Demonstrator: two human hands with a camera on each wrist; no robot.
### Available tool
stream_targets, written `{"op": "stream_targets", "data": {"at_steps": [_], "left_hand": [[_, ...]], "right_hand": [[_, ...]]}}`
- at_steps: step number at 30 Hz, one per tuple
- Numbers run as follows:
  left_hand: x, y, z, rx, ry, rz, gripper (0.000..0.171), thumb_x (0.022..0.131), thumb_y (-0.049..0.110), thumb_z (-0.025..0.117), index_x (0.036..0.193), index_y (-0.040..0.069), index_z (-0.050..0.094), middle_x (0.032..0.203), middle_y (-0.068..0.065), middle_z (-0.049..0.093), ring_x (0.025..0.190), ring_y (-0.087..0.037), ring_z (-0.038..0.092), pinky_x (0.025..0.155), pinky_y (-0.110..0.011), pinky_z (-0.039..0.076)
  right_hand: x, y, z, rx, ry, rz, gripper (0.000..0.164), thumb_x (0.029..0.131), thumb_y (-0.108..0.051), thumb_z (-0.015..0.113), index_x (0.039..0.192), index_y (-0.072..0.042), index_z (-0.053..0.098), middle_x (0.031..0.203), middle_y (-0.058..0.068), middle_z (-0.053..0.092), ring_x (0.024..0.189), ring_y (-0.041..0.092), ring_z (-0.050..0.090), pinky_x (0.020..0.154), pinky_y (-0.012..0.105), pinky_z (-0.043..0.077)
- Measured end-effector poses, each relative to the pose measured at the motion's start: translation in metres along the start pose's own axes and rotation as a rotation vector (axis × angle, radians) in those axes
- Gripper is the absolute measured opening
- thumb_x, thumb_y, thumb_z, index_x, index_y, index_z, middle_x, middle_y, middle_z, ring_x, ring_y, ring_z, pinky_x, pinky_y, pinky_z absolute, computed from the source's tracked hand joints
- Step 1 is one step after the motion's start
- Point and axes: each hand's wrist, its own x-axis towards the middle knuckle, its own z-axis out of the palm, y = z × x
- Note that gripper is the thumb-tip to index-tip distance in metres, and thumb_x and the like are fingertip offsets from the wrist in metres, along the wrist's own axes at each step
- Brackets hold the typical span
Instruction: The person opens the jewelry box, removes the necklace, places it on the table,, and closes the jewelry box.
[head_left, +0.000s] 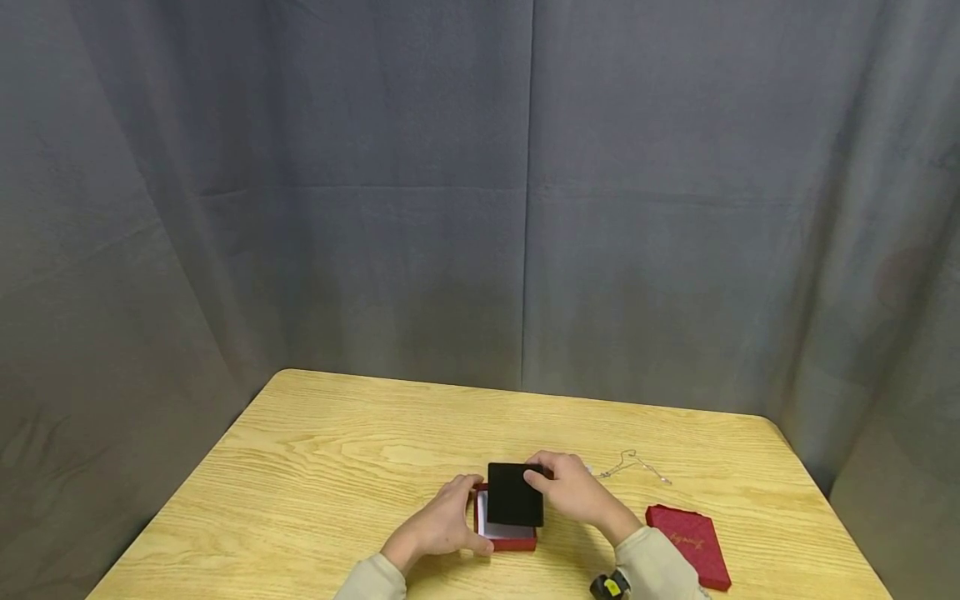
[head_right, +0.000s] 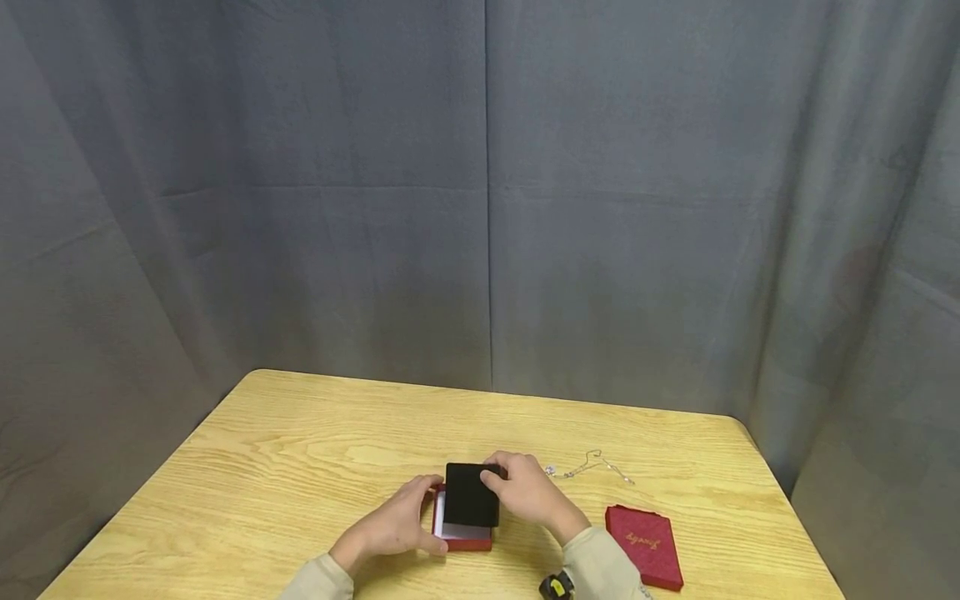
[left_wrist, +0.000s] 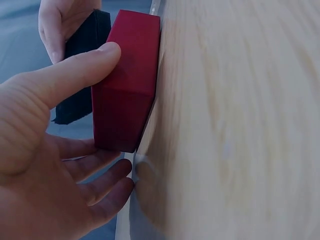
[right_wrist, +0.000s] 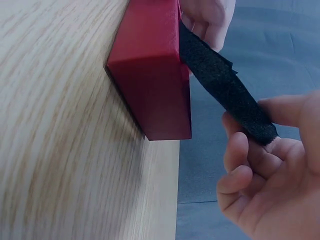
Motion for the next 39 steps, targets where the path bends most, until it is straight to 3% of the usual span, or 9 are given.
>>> {"op": "stream_targets", "data": {"at_steps": [10,24,39], "left_hand": [[0.001,-0.001,0.001,-0.045,-0.008,0.005,0.084,0.067,0.030,0.086,0.134,0.001,0.043,0.122,-0.007,0.051,0.111,-0.026,0.049,0.092,-0.046,0.042],[0.002,-0.003,0.001,-0.065,-0.024,-0.004,0.086,0.068,0.028,0.086,0.134,-0.002,0.040,0.125,-0.011,0.051,0.115,-0.030,0.050,0.094,-0.046,0.042],[0.003,-0.003,0.000,-0.102,-0.035,-0.022,0.089,0.068,0.026,0.087,0.136,-0.004,0.038,0.130,-0.017,0.047,0.119,-0.035,0.047,0.095,-0.048,0.041]], "right_hand": [[0.001,-0.001,0.004,-0.014,0.039,0.022,0.020,0.094,-0.023,0.059,0.106,-0.009,0.067,0.091,-0.002,0.063,0.079,0.014,0.053,0.068,0.034,0.046],[0.000,0.000,0.010,-0.020,0.015,-0.003,0.017,0.093,-0.017,0.059,0.099,-0.005,0.069,0.074,-0.004,0.059,0.060,0.011,0.045,0.054,0.026,0.039],[0.001,-0.001,0.013,-0.043,-0.013,-0.024,0.019,0.093,-0.017,0.058,0.100,-0.004,0.070,0.081,-0.005,0.063,0.069,0.010,0.054,0.059,0.028,0.045]]}}
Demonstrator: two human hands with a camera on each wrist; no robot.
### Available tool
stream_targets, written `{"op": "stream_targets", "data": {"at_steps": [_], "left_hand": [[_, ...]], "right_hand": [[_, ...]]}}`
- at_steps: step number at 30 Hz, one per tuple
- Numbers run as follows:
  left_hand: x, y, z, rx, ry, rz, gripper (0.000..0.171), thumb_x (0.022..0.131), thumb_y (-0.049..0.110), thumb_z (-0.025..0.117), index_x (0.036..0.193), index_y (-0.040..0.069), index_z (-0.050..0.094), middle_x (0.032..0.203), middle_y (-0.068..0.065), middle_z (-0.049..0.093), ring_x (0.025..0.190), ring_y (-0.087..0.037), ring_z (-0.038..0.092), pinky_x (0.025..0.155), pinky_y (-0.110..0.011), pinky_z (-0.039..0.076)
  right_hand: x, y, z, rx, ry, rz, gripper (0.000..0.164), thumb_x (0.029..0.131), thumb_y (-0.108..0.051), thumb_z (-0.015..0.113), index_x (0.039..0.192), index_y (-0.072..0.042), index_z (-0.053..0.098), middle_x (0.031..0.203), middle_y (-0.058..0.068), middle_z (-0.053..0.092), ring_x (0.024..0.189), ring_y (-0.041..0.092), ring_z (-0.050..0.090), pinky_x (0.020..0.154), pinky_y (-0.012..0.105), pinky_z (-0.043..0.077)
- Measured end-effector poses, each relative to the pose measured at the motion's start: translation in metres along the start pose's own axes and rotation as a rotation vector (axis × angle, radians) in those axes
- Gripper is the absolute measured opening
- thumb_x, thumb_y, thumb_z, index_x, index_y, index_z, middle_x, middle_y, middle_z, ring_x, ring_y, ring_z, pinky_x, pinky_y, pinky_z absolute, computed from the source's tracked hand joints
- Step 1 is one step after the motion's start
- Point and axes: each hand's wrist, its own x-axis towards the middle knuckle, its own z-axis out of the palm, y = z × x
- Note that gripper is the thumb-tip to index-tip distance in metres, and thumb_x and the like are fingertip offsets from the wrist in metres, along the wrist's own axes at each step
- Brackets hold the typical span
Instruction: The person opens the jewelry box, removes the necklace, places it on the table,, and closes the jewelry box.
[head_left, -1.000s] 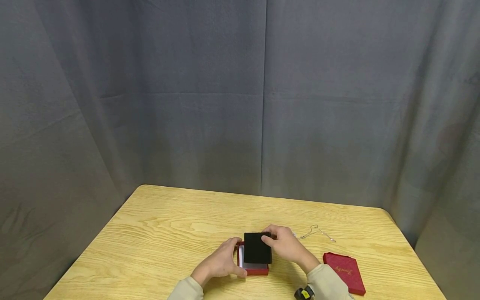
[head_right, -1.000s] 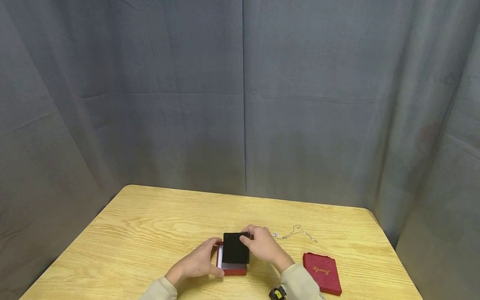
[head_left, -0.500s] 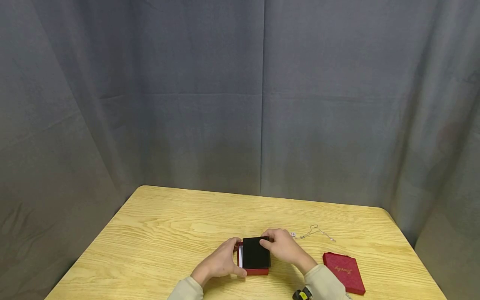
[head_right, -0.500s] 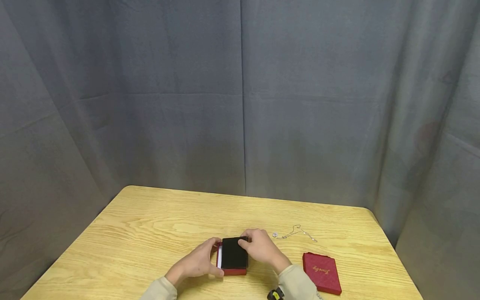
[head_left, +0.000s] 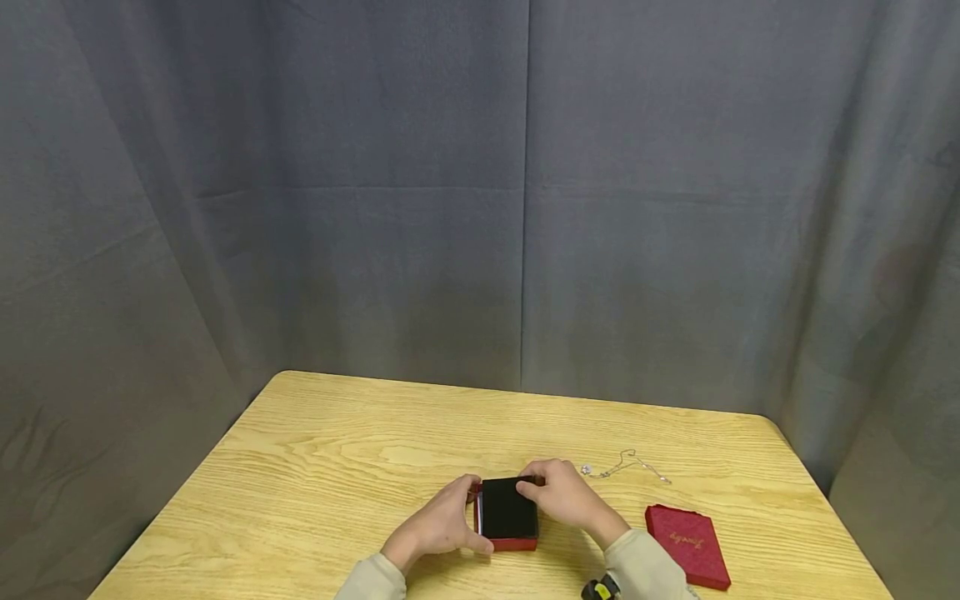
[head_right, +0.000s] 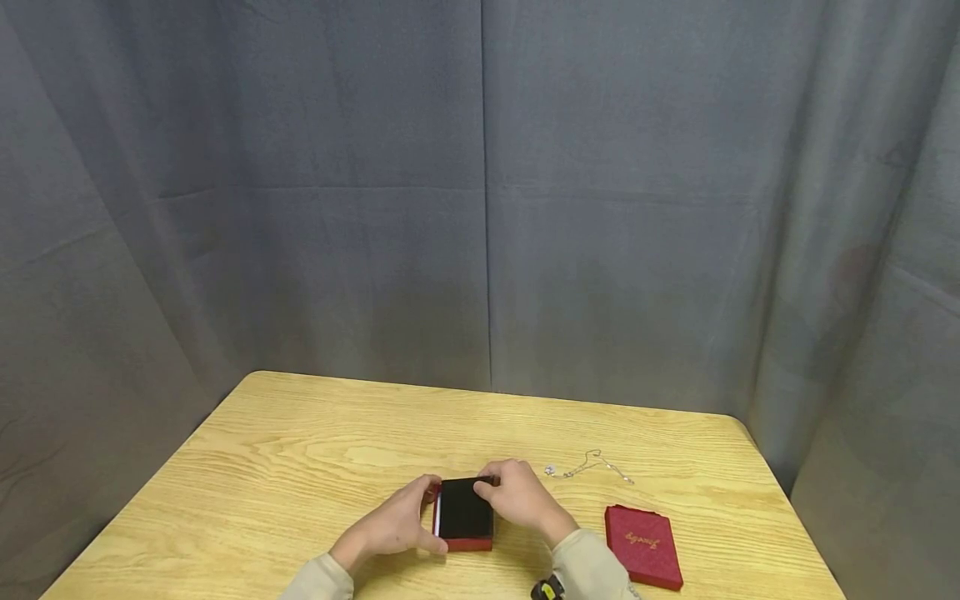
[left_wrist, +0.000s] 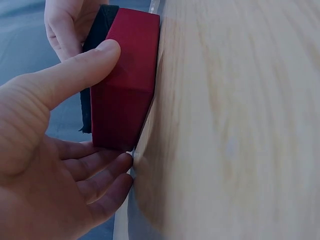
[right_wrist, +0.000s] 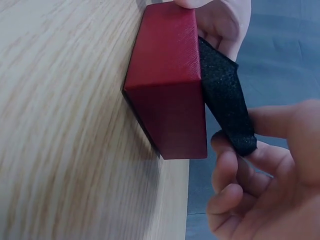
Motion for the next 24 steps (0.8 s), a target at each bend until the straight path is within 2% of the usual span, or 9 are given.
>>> {"op": "stream_targets", "data": {"at_steps": [6,17,24], "left_hand": [[0.000,-0.001,0.000,-0.018,-0.005,-0.003,0.086,0.067,0.026,0.087,0.134,-0.001,0.040,0.129,-0.015,0.048,0.119,-0.035,0.047,0.095,-0.049,0.040],[0.000,0.000,0.000,0.001,-0.006,-0.003,0.090,0.067,0.026,0.087,0.136,-0.004,0.037,0.127,-0.014,0.050,0.116,-0.033,0.048,0.094,-0.049,0.041],[0.001,0.000,0.001,0.018,-0.005,-0.003,0.088,0.068,0.027,0.086,0.135,-0.004,0.038,0.126,-0.013,0.049,0.116,-0.033,0.048,0.093,-0.048,0.042]], "right_hand": [[0.002,0.001,0.003,-0.049,0.002,-0.004,0.016,0.092,-0.015,0.059,0.097,-0.006,0.071,0.082,-0.006,0.064,0.069,0.007,0.055,0.060,0.027,0.045],[0.004,-0.001,0.010,-0.030,0.018,0.006,0.012,0.089,-0.010,0.063,0.092,-0.003,0.072,0.072,-0.004,0.064,0.063,0.007,0.055,0.055,0.025,0.045],[0.004,-0.003,0.013,-0.049,0.069,0.005,0.009,0.088,-0.009,0.064,0.088,-0.004,0.072,0.072,-0.004,0.065,0.065,0.007,0.058,0.057,0.025,0.047]]}}
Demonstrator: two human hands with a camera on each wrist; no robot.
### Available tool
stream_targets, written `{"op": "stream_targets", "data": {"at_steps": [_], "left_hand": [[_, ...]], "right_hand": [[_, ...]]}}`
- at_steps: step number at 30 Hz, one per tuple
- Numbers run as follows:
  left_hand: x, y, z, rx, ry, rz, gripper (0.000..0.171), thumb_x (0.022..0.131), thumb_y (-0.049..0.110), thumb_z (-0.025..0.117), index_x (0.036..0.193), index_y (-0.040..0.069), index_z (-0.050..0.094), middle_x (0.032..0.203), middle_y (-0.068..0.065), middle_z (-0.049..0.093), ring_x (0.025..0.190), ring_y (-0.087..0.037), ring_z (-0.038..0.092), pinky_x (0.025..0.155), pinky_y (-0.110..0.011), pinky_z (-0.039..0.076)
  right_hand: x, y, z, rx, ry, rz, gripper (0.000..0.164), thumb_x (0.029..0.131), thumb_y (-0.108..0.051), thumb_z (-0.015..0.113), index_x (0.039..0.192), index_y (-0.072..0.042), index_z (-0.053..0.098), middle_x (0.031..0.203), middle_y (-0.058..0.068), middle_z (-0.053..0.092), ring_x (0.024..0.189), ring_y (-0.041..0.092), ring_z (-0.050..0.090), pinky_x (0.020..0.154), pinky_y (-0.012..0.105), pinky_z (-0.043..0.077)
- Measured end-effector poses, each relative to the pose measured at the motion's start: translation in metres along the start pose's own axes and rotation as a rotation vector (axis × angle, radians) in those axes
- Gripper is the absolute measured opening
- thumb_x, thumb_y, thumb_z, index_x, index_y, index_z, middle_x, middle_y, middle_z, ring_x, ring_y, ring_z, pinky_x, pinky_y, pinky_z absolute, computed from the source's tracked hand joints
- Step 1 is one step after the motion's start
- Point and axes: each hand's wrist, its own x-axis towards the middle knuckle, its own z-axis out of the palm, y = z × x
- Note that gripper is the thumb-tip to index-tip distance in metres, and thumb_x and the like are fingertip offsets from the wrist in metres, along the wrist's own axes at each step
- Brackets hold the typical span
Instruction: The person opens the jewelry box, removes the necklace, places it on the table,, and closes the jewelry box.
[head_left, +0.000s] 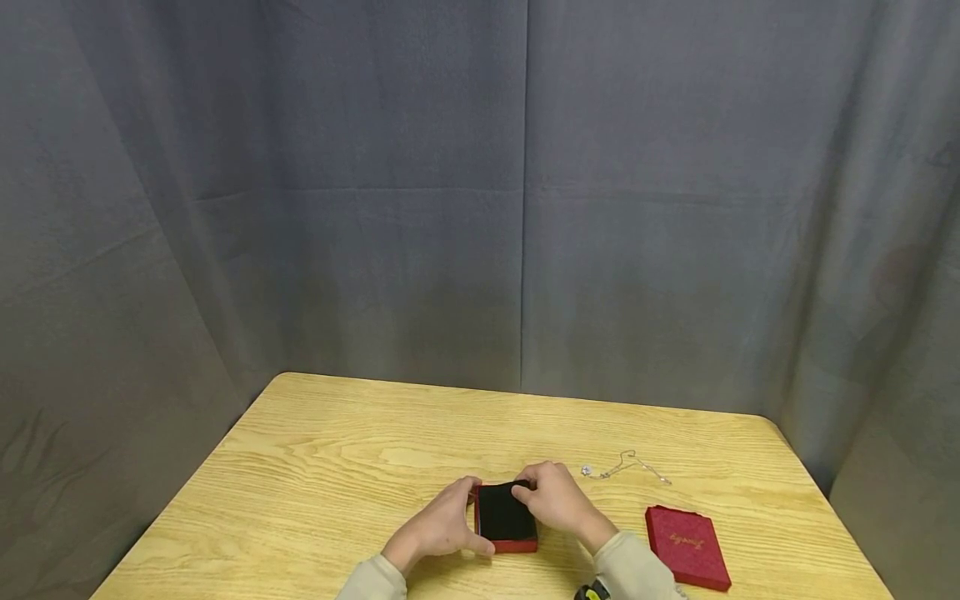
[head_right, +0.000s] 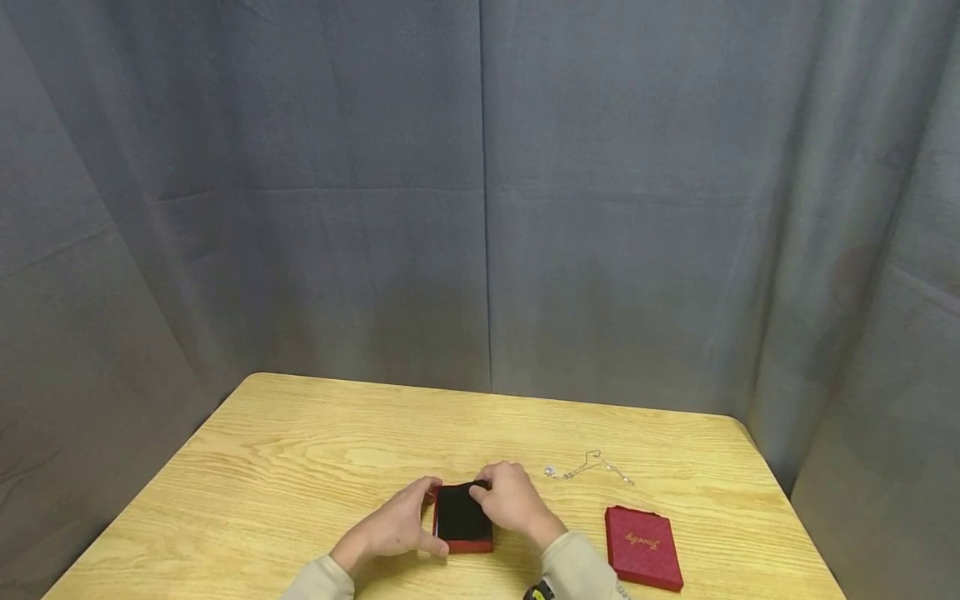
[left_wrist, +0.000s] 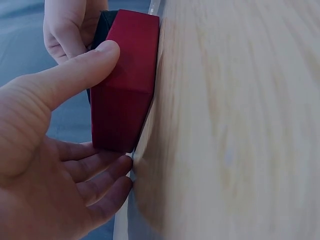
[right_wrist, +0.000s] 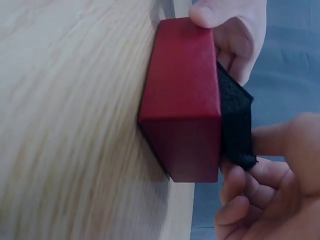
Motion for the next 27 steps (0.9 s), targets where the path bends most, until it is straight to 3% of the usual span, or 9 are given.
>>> {"op": "stream_targets", "data": {"at_steps": [9,15,23,27], "left_hand": [[0.001,-0.002,0.001,-0.006,0.002,0.007,0.087,0.068,0.029,0.086,0.134,-0.003,0.039,0.125,-0.011,0.049,0.116,-0.033,0.049,0.093,-0.048,0.041],[0.001,-0.002,0.000,0.002,0.001,0.011,0.088,0.068,0.031,0.086,0.134,-0.003,0.039,0.124,-0.011,0.050,0.116,-0.032,0.049,0.094,-0.048,0.042],[0.000,-0.001,0.001,-0.001,0.005,0.010,0.088,0.068,0.030,0.086,0.134,-0.003,0.039,0.123,-0.011,0.050,0.114,-0.032,0.049,0.093,-0.049,0.042],[0.000,-0.001,0.001,0.009,0.009,0.007,0.087,0.068,0.030,0.086,0.134,-0.003,0.040,0.122,-0.011,0.050,0.113,-0.031,0.050,0.093,-0.048,0.042]], "right_hand": [[0.000,-0.003,0.007,-0.045,0.084,0.035,0.006,0.086,-0.008,0.067,0.082,-0.009,0.071,0.070,-0.006,0.062,0.062,0.006,0.055,0.055,0.024,0.045],[0.001,-0.002,0.011,-0.067,0.088,0.068,0.004,0.085,-0.012,0.070,0.085,-0.008,0.070,0.074,-0.003,0.064,0.064,0.007,0.057,0.055,0.024,0.047],[-0.003,-0.004,0.009,-0.110,0.030,0.039,0.028,0.081,-0.017,0.075,0.100,0.000,0.066,0.064,-0.005,0.058,0.055,0.004,0.052,0.051,0.021,0.045],[-0.004,-0.005,0.007,-0.171,-0.008,0.027,0.037,0.078,-0.023,0.078,0.104,-0.001,0.064,0.068,-0.003,0.059,0.059,0.005,0.054,0.054,0.023,0.047]]}}
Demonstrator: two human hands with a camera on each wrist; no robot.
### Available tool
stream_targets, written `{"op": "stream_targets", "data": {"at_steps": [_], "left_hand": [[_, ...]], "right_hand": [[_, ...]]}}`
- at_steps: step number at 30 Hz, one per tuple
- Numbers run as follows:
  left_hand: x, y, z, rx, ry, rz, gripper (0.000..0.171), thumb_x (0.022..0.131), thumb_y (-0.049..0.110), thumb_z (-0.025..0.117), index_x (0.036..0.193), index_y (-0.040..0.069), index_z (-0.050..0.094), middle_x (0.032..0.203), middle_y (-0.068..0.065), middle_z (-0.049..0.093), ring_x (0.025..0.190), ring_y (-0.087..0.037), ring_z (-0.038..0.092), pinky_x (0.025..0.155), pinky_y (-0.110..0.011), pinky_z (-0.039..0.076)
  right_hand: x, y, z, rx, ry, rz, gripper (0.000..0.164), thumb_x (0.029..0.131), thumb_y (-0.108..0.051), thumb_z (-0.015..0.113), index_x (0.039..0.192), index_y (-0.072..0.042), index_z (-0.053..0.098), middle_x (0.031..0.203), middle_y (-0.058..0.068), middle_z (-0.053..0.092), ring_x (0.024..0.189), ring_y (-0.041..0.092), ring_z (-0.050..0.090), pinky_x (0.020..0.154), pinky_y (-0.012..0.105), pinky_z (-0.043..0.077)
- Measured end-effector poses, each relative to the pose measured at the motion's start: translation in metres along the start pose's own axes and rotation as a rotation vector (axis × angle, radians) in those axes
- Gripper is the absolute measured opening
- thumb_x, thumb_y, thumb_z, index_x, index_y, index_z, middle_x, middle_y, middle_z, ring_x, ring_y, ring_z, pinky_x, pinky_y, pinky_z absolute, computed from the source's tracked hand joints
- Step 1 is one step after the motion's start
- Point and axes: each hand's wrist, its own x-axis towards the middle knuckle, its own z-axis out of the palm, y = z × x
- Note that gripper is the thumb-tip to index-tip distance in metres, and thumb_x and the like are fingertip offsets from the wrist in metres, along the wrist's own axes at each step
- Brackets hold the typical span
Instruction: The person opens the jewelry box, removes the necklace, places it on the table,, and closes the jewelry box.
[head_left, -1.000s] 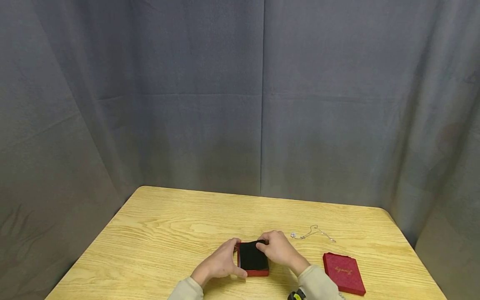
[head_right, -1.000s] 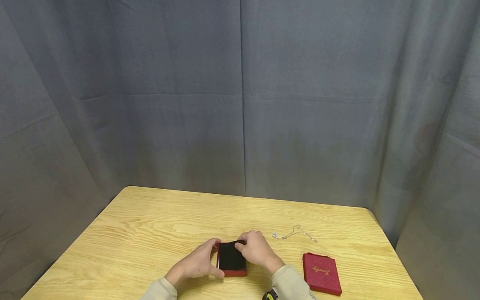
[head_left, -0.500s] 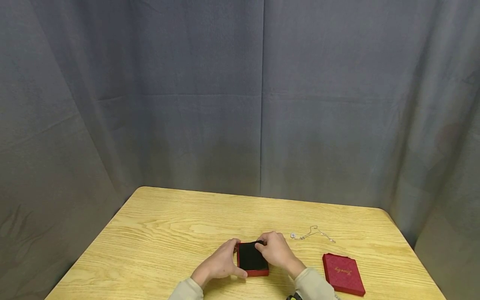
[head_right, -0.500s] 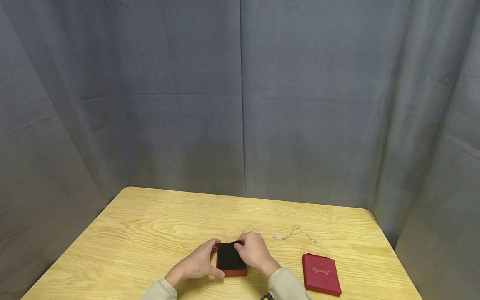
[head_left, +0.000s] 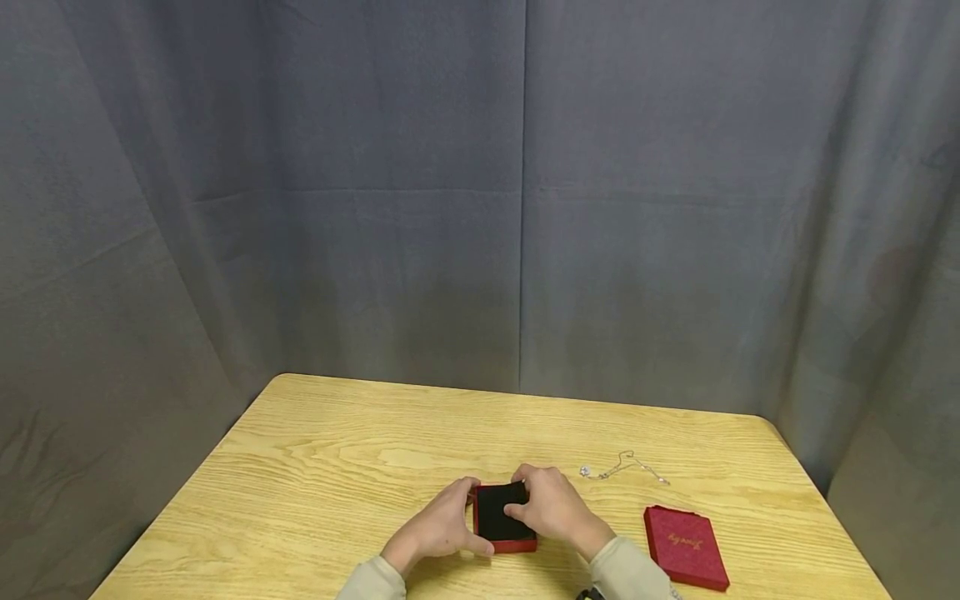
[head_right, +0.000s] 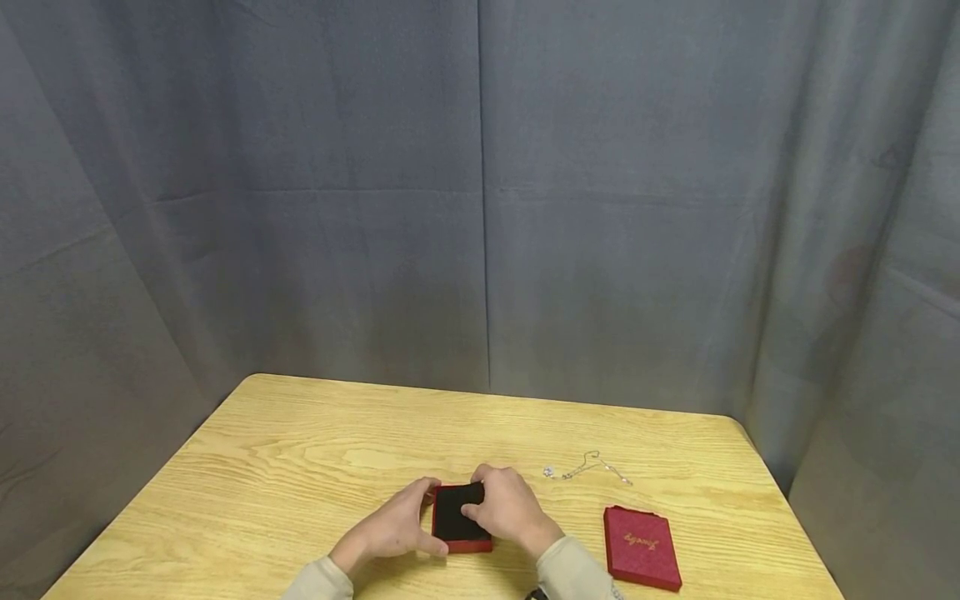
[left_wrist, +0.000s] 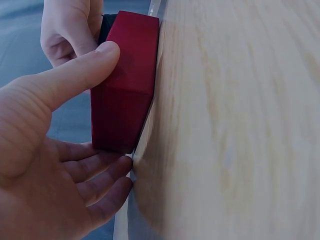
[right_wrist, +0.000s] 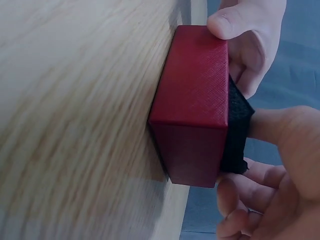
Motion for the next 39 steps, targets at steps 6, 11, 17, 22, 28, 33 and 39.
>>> {"op": "stream_targets", "data": {"at_steps": [6,11,17,22,28,33,39], "left_hand": [[0.0008,-0.0005,0.0004,0.004,0.003,0.003,0.086,0.067,0.030,0.086,0.133,-0.002,0.041,0.122,-0.010,0.050,0.113,-0.030,0.050,0.092,-0.048,0.042],[0.0013,-0.0008,0.0005,0.006,0.001,0.002,0.087,0.068,0.030,0.086,0.133,-0.002,0.040,0.122,-0.010,0.050,0.112,-0.030,0.050,0.092,-0.047,0.042],[0.0014,-0.0001,-0.0002,0.013,0.002,0.002,0.088,0.067,0.028,0.087,0.134,-0.004,0.040,0.122,-0.011,0.050,0.112,-0.031,0.050,0.091,-0.048,0.042],[0.0011,0.0007,0.0003,0.024,0.004,-0.003,0.088,0.067,0.029,0.087,0.134,-0.004,0.039,0.121,-0.010,0.051,0.112,-0.029,0.050,0.091,-0.047,0.042],[0.0017,0.0004,0.0008,0.022,0.003,-0.005,0.088,0.067,0.030,0.087,0.134,-0.003,0.040,0.120,-0.009,0.051,0.110,-0.027,0.051,0.090,-0.046,0.043],[0.0016,0.0003,0.0013,0.021,0.004,-0.005,0.088,0.067,0.030,0.087,0.134,-0.003,0.040,0.119,-0.008,0.052,0.109,-0.026,0.051,0.090,-0.046,0.043],[0.0011,0.0008,0.0007,0.030,0.007,-0.002,0.088,0.067,0.030,0.087,0.134,-0.003,0.040,0.120,-0.009,0.051,0.109,-0.027,0.051,0.091,-0.046,0.043]], "right_hand": [[-0.0011,-0.0017,-0.0001,-0.094,0.000,-0.031,0.037,0.075,-0.025,0.080,0.101,-0.004,0.064,0.082,0.004,0.064,0.068,0.011,0.057,0.059,0.028,0.048],[-0.0020,-0.0039,-0.0003,-0.153,0.008,-0.046,0.035,0.075,-0.027,0.080,0.099,-0.006,0.064,0.082,0.003,0.062,0.071,0.014,0.055,0.061,0.031,0.048],[-0.0022,-0.0052,0.0016,-0.227,0.018,-0.066,0.036,0.074,-0.029,0.081,0.098,-0.007,0.065,0.082,0.003,0.061,0.072,0.014,0.054,0.062,0.031,0.049],[-0.0015,-0.0050,0.0038,-0.258,0.015,-0.074,0.037,0.075,-0.030,0.080,0.100,-0.008,0.066,0.086,0.003,0.062,0.074,0.014,0.053,0.064,0.032,0.050],[-0.0022,-0.0044,0.0059,-0.308,0.017,-0.113,0.036,0.074,-0.029,0.081,0.098,-0.008,0.065,0.087,0.002,0.063,0.076,0.015,0.054,0.065,0.034,0.051],[-0.0024,-0.0039,0.0073,-0.353,0.030,-0.141,0.035,0.074,-0.030,0.081,0.097,-0.008,0.065,0.087,0.002,0.063,0.077,0.016,0.054,0.067,0.034,0.051],[-0.0026,-0.0038,0.0092,-0.420,0.063,-0.185,0.035,0.073,-0.032,0.081,0.095,-0.009,0.065,0.085,0.001,0.064,0.075,0.017,0.054,0.067,0.034,0.050]]}}
